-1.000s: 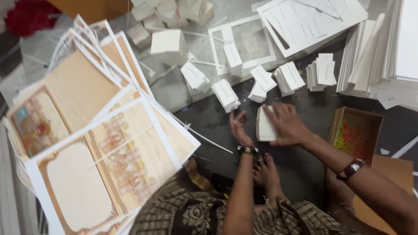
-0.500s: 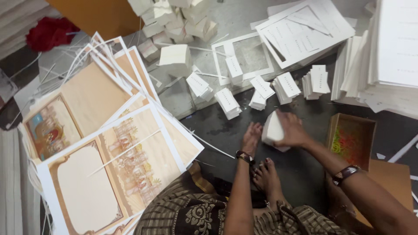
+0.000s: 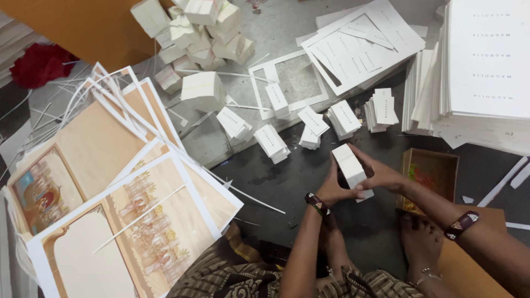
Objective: The person sits on the floor of a print workshop and gathers small folded white paper pieces scattered on the ground, squaring them into neat stacks by hand and setting the finished stacks with other piles of paper items.
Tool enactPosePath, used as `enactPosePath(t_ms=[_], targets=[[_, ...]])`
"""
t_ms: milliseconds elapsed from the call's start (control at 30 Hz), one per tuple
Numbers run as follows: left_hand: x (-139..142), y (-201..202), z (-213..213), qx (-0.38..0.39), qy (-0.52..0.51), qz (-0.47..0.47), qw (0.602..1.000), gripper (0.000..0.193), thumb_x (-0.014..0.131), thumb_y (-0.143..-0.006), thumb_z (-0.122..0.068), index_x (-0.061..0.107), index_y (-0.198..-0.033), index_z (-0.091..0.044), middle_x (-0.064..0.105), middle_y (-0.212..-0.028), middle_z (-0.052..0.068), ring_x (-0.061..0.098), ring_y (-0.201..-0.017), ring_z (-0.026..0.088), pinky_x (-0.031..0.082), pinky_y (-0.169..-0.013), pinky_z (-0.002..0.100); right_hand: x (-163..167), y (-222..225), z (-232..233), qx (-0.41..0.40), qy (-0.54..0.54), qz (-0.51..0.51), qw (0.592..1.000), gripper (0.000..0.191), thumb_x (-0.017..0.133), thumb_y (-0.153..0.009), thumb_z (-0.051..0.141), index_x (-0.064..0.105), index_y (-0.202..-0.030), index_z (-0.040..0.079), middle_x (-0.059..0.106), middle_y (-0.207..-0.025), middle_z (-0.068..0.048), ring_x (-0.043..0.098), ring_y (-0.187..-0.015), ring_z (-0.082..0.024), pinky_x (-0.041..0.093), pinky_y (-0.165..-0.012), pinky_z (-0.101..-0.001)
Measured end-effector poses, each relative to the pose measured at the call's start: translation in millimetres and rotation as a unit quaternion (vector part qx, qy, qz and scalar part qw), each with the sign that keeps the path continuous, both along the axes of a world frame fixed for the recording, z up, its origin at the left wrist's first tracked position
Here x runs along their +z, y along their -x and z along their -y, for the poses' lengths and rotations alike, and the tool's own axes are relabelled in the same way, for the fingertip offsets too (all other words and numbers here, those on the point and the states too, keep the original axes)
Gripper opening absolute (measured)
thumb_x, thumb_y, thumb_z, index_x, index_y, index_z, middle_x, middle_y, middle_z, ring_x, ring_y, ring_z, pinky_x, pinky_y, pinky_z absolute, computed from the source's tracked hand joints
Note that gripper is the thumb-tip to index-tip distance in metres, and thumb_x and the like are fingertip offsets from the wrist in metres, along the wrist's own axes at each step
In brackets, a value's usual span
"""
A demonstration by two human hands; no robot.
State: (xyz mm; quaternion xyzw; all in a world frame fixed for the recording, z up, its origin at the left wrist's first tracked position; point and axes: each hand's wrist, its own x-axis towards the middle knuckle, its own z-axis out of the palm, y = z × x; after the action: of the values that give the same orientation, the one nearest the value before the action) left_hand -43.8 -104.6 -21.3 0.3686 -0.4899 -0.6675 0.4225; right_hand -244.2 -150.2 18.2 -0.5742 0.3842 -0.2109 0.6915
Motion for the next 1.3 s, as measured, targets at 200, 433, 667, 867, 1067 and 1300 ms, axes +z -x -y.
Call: enactPosePath(t_ms=[200, 433, 667, 867, 1067, 1300], targets=[[-32, 13, -6, 0.079, 0.201, 0.267, 0.939, 0.162, 0.096, -0.051, -0.049, -0.002, -0.168, 0.006, 0.036, -0.164, 0.028, 0.038, -0.152, 0.044, 0.036, -0.125, 0.048, -17, 20, 3, 0.077, 0.217, -0.142, 0.963, 0.147, 0.09, -0.047, 0.022, -0.001, -0.161, 0.009, 0.022, -0.165, -0.017, 0.028, -0.151, -0.027, 0.026, -0.119, -0.0378], [-53, 21, -8, 0.044, 0.213, 0.392, 0.894, 0.155, 0.093, -0.049, -0.054, 0.01, -0.165, 0.007, 0.035, -0.164, 0.029, 0.038, -0.151, 0.044, 0.031, -0.124, 0.05, -39, 24, -14, 0.077, 0.275, -0.134, 0.949, 0.146, 0.095, -0.054, 0.026, -0.005, -0.16, 0.004, 0.008, -0.169, -0.023, 0.015, -0.156, -0.033, 0.02, -0.123, -0.0412], [-48, 21, -7, 0.053, 0.222, 0.395, 0.89, 0.149, 0.091, -0.053, -0.06, 0.015, -0.163, 0.005, 0.035, -0.162, 0.028, 0.036, -0.151, 0.044, 0.027, -0.125, 0.051, 14, 30, -18, 0.095, 0.346, -0.271, 0.893, 0.14, 0.082, -0.067, 0.06, -0.006, -0.158, 0.0, -0.002, -0.164, -0.027, 0.006, -0.152, -0.039, 0.014, -0.12, -0.0472], [-54, 23, -8, 0.045, 0.209, 0.388, 0.896, 0.146, 0.091, -0.053, -0.051, 0.012, -0.165, 0.001, 0.034, -0.163, 0.028, 0.035, -0.151, 0.044, 0.025, -0.126, 0.051, 23, -4, -75, 0.063, 0.557, -0.348, 0.752, 0.105, 0.049, -0.085, 0.069, 0.018, -0.153, -0.005, 0.013, -0.163, -0.024, 0.009, -0.153, -0.037, 0.009, -0.12, -0.0537], [-42, 21, -4, 0.054, 0.199, 0.369, 0.906, 0.15, 0.091, -0.051, -0.05, 0.009, -0.166, 0.0, 0.033, -0.162, 0.029, 0.035, -0.15, 0.045, 0.025, -0.125, 0.052, 23, -7, -70, 0.076, 0.538, -0.345, 0.765, 0.105, 0.05, -0.085, 0.068, 0.018, -0.152, -0.005, 0.013, -0.163, -0.025, 0.008, -0.152, -0.038, 0.008, -0.118, -0.0536], [-44, 24, -7, 0.061, 0.181, 0.359, 0.914, 0.148, 0.093, -0.049, -0.051, 0.011, -0.161, 0.002, 0.033, -0.16, 0.029, 0.035, -0.147, 0.046, 0.03, -0.122, 0.051, 50, -4, -46, -0.038, 0.518, -0.255, 0.816, 0.092, 0.036, -0.1, 0.058, 0.01, -0.162, -0.006, 0.008, -0.17, -0.027, 0.003, -0.16, -0.039, 0.004, -0.127, -0.0531]])
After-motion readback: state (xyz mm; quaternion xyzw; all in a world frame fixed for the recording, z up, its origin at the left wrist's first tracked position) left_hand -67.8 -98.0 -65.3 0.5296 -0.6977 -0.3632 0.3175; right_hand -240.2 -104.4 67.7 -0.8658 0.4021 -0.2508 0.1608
